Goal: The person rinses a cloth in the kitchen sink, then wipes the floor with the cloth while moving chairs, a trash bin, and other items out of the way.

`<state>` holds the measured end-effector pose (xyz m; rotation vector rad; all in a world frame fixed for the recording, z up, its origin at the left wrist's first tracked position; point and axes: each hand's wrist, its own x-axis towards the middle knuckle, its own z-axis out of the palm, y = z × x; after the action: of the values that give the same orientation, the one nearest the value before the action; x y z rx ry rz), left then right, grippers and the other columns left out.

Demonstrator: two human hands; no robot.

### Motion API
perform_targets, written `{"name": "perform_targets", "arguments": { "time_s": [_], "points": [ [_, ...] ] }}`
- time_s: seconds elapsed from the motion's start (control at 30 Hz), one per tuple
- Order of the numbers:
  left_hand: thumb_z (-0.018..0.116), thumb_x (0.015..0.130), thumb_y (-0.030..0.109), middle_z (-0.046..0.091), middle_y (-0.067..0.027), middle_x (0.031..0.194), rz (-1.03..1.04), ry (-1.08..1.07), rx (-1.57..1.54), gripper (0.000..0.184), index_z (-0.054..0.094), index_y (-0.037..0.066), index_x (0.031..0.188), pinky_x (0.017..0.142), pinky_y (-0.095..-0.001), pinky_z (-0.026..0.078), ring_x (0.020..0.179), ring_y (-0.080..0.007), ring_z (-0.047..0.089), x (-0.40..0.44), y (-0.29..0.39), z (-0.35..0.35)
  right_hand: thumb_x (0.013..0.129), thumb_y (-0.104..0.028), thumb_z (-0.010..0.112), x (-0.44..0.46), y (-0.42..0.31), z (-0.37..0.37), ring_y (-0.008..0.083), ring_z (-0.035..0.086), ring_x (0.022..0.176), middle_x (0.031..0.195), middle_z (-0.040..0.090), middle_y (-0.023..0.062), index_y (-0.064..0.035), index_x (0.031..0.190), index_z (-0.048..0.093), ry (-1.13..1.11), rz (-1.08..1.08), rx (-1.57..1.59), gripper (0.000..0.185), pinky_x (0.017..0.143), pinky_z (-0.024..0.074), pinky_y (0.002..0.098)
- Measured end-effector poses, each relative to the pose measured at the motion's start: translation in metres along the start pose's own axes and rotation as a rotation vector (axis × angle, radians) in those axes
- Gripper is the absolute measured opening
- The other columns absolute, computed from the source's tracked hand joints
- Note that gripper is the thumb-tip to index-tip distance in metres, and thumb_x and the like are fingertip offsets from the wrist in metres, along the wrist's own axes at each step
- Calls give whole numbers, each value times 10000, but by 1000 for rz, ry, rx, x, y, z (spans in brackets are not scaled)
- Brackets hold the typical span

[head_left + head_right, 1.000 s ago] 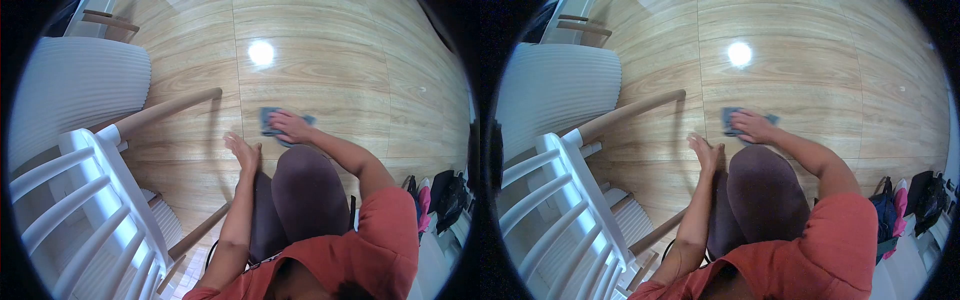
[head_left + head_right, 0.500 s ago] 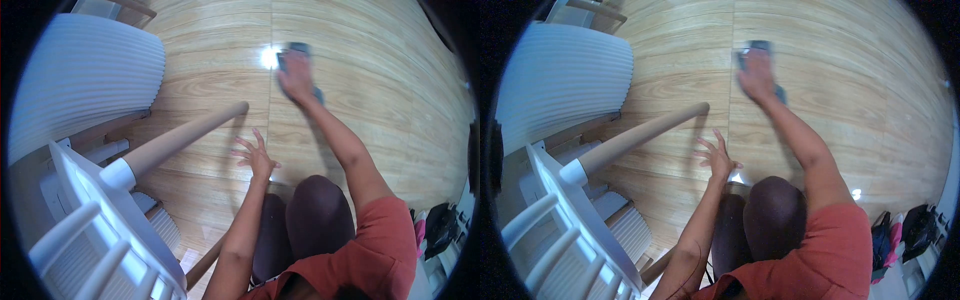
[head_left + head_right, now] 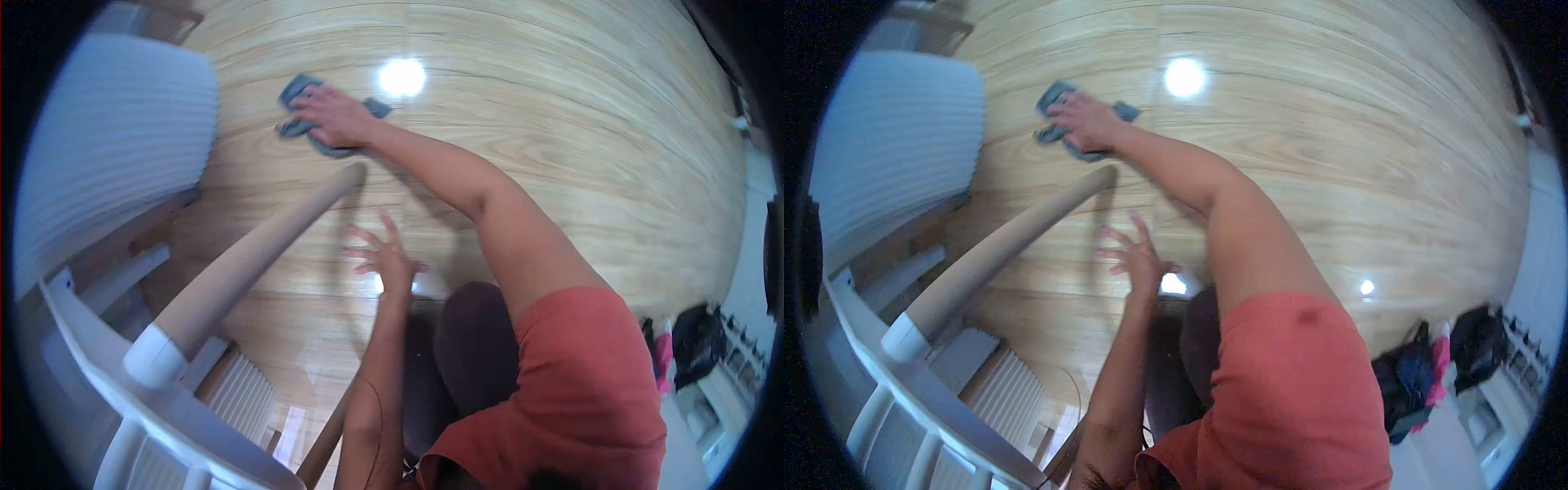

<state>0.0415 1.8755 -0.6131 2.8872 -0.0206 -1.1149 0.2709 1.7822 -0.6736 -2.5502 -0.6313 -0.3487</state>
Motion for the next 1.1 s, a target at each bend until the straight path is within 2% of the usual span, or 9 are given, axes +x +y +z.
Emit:
{"name": "perform_targets", "arguments": {
  "time_s": [0.13, 0.37, 0.53, 0.67, 0.77, 0.83, 0.9, 1.0, 1.1],
  "points": [
    [912, 445, 219, -217, -397, 1366, 37, -36, -123, 1377, -31, 246, 1447, 726, -808, 271, 1156, -727, -85, 1, -3, 6, 770, -139, 575, -166, 78, -120, 325, 368, 1267, 1318, 465, 132, -70, 1209, 526, 274, 493, -165, 447, 1082, 252, 423],
    [916, 421, 224, -235, -417, 1340, 44, -8, -102, 1445, -121, 255, 1426, 696, -785, 327, 1114, -752, -71, -1, 1, 5, 795, -258, 535, -536, 95, -230, 380, 401, 1194, 1270, 477, 215, -9, 1188, 529, 577, 1443, -843, 464, 1024, 279, 470],
    [910, 444, 193, -227, -443, 1322, 44, -1, -132, 1422, -118, 252, 1425, 718, -798, 293, 1117, -737, -124, -4, 4, 3, 817, -237, 521, -436, 31, -182, 391, 367, 1226, 1281, 464, 219, 19, 1239, 462, 520, 1165, -588, 498, 1071, 224, 465],
    [902, 463, 307, -168, -453, 1341, 112, 29, -67, 1416, -122, 148, 1427, 811, -807, 184, 1202, -682, -106, -3, -3, 4, 781, -136, 506, -285, -56, -106, 340, 328, 1287, 1329, 437, 149, -46, 1265, 471, 40, 859, -25, 493, 1102, 189, 459],
    [901, 465, 283, -161, -463, 1331, 165, 30, -5, 1405, -118, 207, 1428, 813, -739, 317, 1168, -712, -66, 17, -19, 23, 741, -230, 609, -286, -125, -71, 292, 236, 1357, 1402, 387, 89, -130, 1296, 465, 72, 328, 174, 582, 1122, 154, 437],
    [897, 470, 286, -144, -484, 1316, 204, 65, 31, 1400, -123, 215, 1427, 847, -721, 324, 1184, -700, -57, 14, -13, 18, 719, -246, 638, -310, -132, -82, 292, 265, 1336, 1367, 418, 90, -123, 1291, 463, 31, 317, 131, 611, 1107, 183, 449],
    [893, 476, 297, -128, -500, 1305, 234, 64, 80, 1399, -129, 203, 1426, 882, -726, 286, 1210, -676, -61, 6, -21, 13, 723, -184, 617, -345, -115, -111, 316, 335, 1279, 1318, 450, 117, -97, 1261, 478, -55, 554, 110, 563, 1077, 226, 467],
    [885, 475, 309, -47, -517, 1306, 197, 62, 41, 1397, -125, 157, 1429, 938, -738, 158, 1258, -624, -87, 1, -10, 8, 730, -77, 535, -437, -89, -168, 363, 407, 1203, 1264, 477, 183, -38, 1180, 526, 335, 946, -164, 451, 1039, 271, 480],
    [883, 471, 310, 13, -511, 1315, 253, 107, 60, 1406, -133, 118, 1425, 939, -744, 121, 1278, -599, -92, 5, -17, 14, 841, -170, 483, -532, -90, -198, 397, 328, 1275, 1364, 397, 197, -32, 1270, 469, 445, 1348, -518, 451, 1080, 214, 469]
  ]
}}
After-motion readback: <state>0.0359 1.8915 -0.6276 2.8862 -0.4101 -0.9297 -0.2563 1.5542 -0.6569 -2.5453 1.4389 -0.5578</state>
